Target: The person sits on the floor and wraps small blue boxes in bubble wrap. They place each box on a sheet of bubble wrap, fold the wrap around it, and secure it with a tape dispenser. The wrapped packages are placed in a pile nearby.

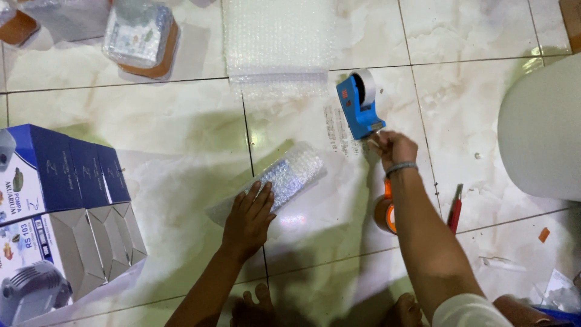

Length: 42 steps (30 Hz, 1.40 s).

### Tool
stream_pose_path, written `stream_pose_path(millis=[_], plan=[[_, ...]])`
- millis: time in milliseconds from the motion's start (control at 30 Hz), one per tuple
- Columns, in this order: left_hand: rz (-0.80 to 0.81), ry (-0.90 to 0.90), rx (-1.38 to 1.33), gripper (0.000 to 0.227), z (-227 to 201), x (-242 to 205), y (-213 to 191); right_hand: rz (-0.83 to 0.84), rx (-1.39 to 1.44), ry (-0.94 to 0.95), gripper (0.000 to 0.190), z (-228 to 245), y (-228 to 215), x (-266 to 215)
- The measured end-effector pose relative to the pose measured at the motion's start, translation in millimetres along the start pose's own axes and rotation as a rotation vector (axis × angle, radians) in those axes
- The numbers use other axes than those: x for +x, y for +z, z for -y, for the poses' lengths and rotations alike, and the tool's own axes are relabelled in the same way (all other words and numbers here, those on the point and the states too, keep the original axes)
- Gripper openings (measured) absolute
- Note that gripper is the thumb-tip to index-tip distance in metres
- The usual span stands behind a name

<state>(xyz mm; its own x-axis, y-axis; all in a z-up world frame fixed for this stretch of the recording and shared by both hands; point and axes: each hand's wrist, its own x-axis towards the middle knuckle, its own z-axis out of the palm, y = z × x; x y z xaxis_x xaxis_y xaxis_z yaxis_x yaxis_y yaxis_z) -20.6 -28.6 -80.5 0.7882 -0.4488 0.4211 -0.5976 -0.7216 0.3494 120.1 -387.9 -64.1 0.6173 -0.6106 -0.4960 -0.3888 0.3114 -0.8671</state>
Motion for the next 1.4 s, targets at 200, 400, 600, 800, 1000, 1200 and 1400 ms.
stream_pose_path(millis=[200,400,600,800,1000,1200,1400], plan=[[-0.02,0.01,0.058,0.04,3,-5,7,-0.25,-0.362,-0.146,0.01,-29,-10,-28],[-0.227,0.095,0.114,0.035,0,-11,14,0.235,-0.332,-0.2,0.006,-34,50,-171],[-0.266,0.149,0.084,0.027,4,-4,13,0.512,-1.357,-0.251,0.041,24,101,-251],[-0.263,0.102,0.056,0.016,-9,-1,-13,0.524,-1.785,-0.548,0.052,13,53,-215],[-0.027,0.274,-0.135,0.029,-63,-29,-23,1.058,-1.671,-1.54,0.115,-14,99,-217],[0.36,-1.216,-0.805,0.078,-12,-22,-35,1.095,-1.067,-0.915,0.111,-53,88,-196],[-0.195,-0.411,-0.63,0.085,-18,15,-42,0.754,-0.829,-0.508,0.095,-80,39,-200]])
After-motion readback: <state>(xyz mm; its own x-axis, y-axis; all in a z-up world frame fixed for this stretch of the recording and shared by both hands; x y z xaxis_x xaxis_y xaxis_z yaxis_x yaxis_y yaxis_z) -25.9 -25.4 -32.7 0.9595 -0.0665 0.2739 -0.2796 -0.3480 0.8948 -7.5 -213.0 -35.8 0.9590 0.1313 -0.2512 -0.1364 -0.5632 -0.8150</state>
